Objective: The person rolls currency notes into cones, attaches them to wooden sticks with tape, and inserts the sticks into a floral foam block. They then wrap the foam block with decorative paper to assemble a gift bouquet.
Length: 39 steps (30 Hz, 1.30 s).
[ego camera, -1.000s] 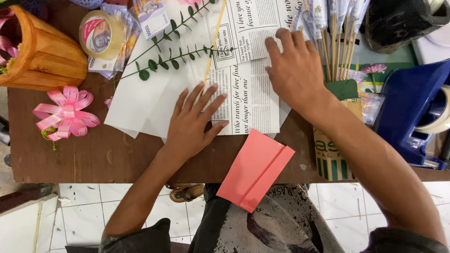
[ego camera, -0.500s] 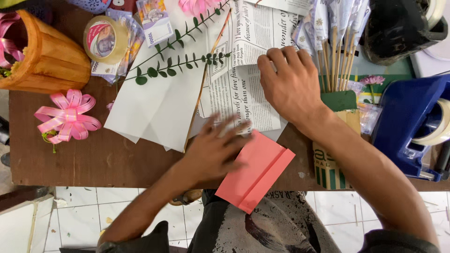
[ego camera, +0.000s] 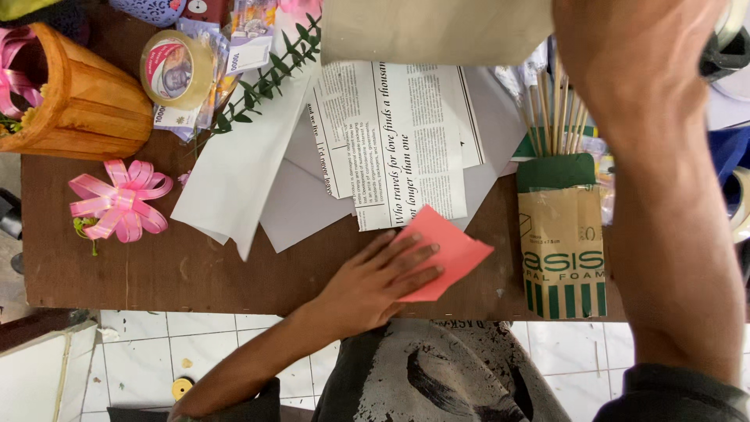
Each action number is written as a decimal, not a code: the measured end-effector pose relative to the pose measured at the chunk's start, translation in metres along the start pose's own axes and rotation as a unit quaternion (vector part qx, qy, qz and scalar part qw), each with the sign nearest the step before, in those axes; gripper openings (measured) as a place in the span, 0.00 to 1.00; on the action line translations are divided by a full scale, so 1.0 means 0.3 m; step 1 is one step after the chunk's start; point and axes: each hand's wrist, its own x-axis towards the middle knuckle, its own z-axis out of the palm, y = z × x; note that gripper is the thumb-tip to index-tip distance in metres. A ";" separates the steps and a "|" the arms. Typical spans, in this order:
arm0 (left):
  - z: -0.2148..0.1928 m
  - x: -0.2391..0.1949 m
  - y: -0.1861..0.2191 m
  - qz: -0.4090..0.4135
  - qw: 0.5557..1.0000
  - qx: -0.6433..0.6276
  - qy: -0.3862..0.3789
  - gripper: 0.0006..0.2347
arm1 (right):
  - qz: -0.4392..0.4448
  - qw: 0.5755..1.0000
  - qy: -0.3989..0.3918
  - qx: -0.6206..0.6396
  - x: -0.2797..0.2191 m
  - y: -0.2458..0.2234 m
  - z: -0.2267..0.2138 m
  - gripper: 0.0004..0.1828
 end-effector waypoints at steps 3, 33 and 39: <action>-0.079 0.038 -0.076 -0.048 0.991 0.102 0.077 0.27 | -0.043 0.998 0.027 0.037 -0.029 -0.021 -0.014 0.21; -0.120 0.091 -0.212 0.029 0.981 0.137 0.133 0.06 | -0.131 0.961 -0.127 0.208 -0.443 -0.392 -0.281 0.12; -0.106 0.116 -0.251 0.016 0.994 0.081 0.066 0.12 | -0.032 0.959 -0.080 0.271 -0.477 -0.481 -0.284 0.17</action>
